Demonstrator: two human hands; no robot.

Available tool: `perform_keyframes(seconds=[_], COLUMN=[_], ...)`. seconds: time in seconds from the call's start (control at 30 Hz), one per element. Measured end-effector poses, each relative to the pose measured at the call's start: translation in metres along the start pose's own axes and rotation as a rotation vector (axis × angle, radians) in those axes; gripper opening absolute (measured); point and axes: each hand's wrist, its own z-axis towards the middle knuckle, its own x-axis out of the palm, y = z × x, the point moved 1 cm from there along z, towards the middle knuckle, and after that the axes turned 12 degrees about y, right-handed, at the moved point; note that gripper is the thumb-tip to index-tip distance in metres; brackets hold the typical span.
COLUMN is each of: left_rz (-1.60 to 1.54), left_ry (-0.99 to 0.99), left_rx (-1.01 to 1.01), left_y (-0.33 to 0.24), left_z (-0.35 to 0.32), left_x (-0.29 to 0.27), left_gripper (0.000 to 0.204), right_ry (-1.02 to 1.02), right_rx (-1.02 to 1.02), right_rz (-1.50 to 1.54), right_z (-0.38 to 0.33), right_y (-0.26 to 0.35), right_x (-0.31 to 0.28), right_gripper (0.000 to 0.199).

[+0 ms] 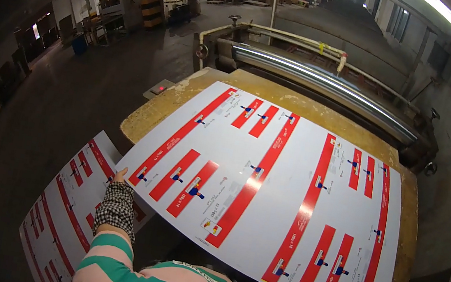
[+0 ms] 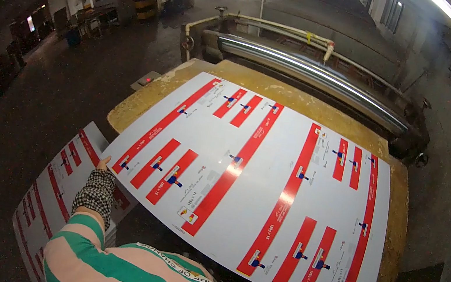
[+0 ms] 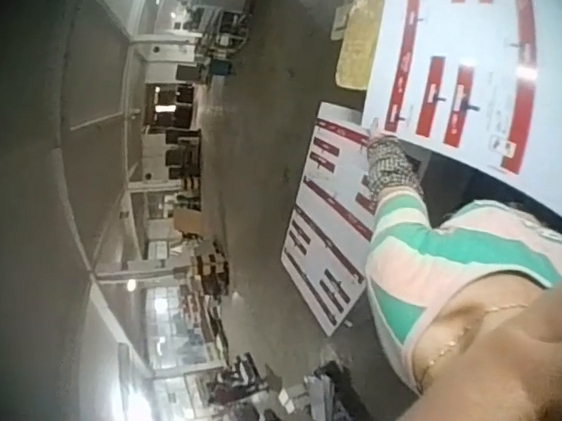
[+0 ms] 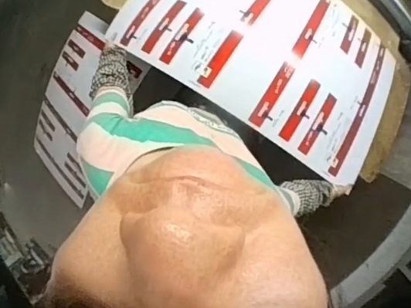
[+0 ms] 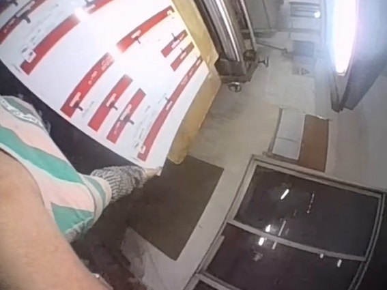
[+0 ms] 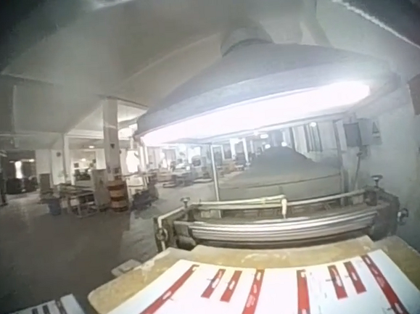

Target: Picking up large printed sheets and feeding them one by one into an industrial paper rolling or coating machine.

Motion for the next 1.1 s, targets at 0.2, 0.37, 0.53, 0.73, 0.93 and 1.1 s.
perform_keyframes(seconds=[0.2, 0.37, 0.53, 0.73, 0.93, 1.1], left_rz=[0.177, 1.376, 2.871, 0.948, 0.744, 1.342], left_ry=[-0.085, -0.122, 0.492, 0.053, -0.062, -0.343], left_rx=[0.282, 0.392, 0.35, 0.344, 0.269, -0.217], left_y=[-0.073, -0.117, -0.091, -0.143, -0.152, -0.046], left_z=[0.088, 0.003, -0.035, 0.007, 0.02, 0.071], left_x=[-0.092, 0.063, 0.166, 0.08, 0.032, 0.0], left_gripper=[0.047, 0.033, 0.028, 0.031, 0.047, 0.058], right_ry=[0.252, -0.32, -0.152, 0.673, 0.363, 0.285], right_rx=[-0.191, -0.353, -0.137, -0.315, -0.407, -0.053], right_rz=[-0.303, -1.529, -2.068, -0.612, -0.481, -0.539], right_z=[-0.012, -0.091, -0.115, -0.027, -0.113, -0.097], right_y=[0.062, 0.16, 0.155, 0.131, 0.162, 0.153], right_x=[0.059, 0.128, 0.233, 0.093, 0.096, 0.095], right_gripper=[0.058, 0.035, 0.013, 0.043, 0.048, 0.045])
